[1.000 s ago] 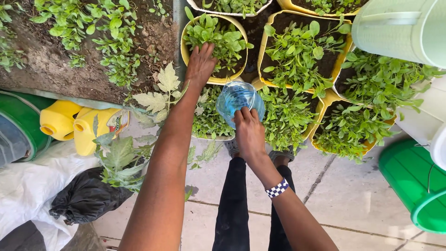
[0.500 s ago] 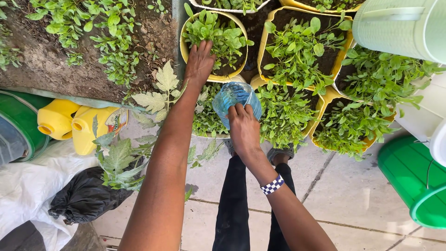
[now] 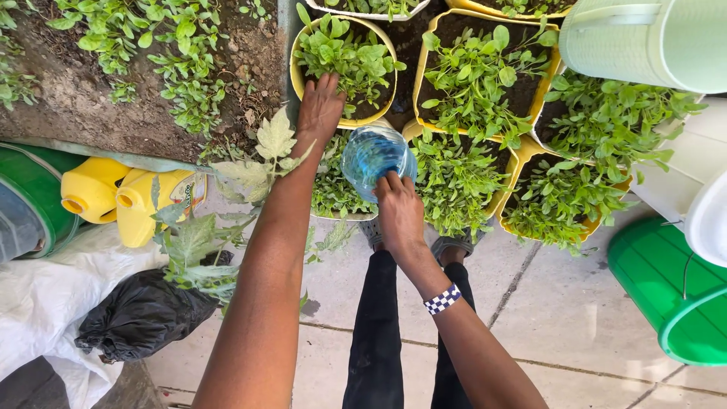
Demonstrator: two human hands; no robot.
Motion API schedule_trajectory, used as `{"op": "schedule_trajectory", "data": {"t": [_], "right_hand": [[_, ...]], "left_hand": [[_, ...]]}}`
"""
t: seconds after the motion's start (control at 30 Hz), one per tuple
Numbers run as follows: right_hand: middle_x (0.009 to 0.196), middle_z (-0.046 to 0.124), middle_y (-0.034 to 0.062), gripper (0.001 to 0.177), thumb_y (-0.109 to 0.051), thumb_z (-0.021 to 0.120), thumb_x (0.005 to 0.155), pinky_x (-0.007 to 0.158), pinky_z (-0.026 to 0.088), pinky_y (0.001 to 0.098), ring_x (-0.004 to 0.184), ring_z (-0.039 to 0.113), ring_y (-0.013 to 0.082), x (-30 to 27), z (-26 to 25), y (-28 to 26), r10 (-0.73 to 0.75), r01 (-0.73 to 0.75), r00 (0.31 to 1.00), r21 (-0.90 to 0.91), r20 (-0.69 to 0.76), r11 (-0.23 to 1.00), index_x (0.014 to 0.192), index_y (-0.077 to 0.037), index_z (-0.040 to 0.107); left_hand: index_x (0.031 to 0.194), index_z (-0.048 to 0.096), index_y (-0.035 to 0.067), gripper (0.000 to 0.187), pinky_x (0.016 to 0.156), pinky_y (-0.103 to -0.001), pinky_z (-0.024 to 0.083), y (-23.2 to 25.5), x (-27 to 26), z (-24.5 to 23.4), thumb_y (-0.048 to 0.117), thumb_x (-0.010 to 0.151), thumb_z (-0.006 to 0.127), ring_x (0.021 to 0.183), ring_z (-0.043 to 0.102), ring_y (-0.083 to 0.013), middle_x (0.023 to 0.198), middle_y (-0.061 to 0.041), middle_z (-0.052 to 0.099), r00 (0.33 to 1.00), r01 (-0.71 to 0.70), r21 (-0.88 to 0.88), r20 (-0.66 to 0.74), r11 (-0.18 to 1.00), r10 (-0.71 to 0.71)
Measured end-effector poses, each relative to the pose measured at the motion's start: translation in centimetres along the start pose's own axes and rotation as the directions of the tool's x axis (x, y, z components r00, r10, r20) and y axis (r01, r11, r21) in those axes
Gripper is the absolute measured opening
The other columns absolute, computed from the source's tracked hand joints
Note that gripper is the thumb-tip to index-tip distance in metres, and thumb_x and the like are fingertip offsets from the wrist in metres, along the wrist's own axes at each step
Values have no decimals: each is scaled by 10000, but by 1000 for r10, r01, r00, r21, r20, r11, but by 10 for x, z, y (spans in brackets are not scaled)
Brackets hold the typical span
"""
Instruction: Watering and tending to small plants in recycled containers.
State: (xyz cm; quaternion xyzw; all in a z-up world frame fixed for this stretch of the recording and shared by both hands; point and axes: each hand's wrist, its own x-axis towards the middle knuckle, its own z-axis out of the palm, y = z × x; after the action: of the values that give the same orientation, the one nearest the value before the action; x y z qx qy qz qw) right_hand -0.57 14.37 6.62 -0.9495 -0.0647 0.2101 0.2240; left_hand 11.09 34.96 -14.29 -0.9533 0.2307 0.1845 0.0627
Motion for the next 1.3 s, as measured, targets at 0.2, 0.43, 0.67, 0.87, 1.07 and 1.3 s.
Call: {"op": "schedule_trajectory", "data": {"t": [0.2,0.43,0.67,0.87,1.07,1.3], "right_hand": [[1010,653,125,136,-142,687,932,773,532,467,945,625,352,-40,-19,16,77,-57,989,151,-128,987,990,-22,661],[1018,663,159,102,-94,680,962,828,515,485,959,631,377,-99,-45,45,192,-136,961,265,-201,955,1000,-2,659],[993,670,154,85,-66,687,930,819,523,474,947,647,376,-150,-79,73,312,-234,925,320,-217,918,972,7,672],[1035,672,167,82,-29,690,924,832,537,466,954,656,380,-167,-94,102,404,-308,884,355,-235,883,994,11,676],[1039,664,167,88,-27,695,922,834,538,457,970,656,374,-167,-106,136,430,-328,864,353,-263,876,998,10,672],[1016,656,155,81,-20,690,934,824,528,462,963,645,367,-163,-119,162,421,-321,874,360,-244,876,1006,11,675]], "left_hand": [[1138,706,76,295,961,-419,456,46,-11,-13,100,847,664,1256,505,-281,1384,-166,569,998,-57,98,42,994,53],[1102,666,46,211,978,-553,481,127,-30,-49,80,894,655,1187,568,-330,1184,-148,593,985,146,-234,123,961,-119],[1183,650,37,361,765,-480,540,153,-35,-38,61,829,718,1047,598,-335,1271,-163,576,931,361,-440,116,822,-346],[1195,628,-61,499,885,-461,522,212,-31,-79,161,777,785,1045,593,-328,1165,-188,611,974,83,-360,-170,929,-152],[1163,598,-29,341,905,-469,504,260,17,-78,157,914,739,1066,592,-387,1135,-211,602,970,161,-703,-16,693,-242],[1212,552,-69,381,961,-469,494,250,45,-64,78,892,697,1091,604,-398,1209,-269,556,851,404,-769,115,496,-513]]}}
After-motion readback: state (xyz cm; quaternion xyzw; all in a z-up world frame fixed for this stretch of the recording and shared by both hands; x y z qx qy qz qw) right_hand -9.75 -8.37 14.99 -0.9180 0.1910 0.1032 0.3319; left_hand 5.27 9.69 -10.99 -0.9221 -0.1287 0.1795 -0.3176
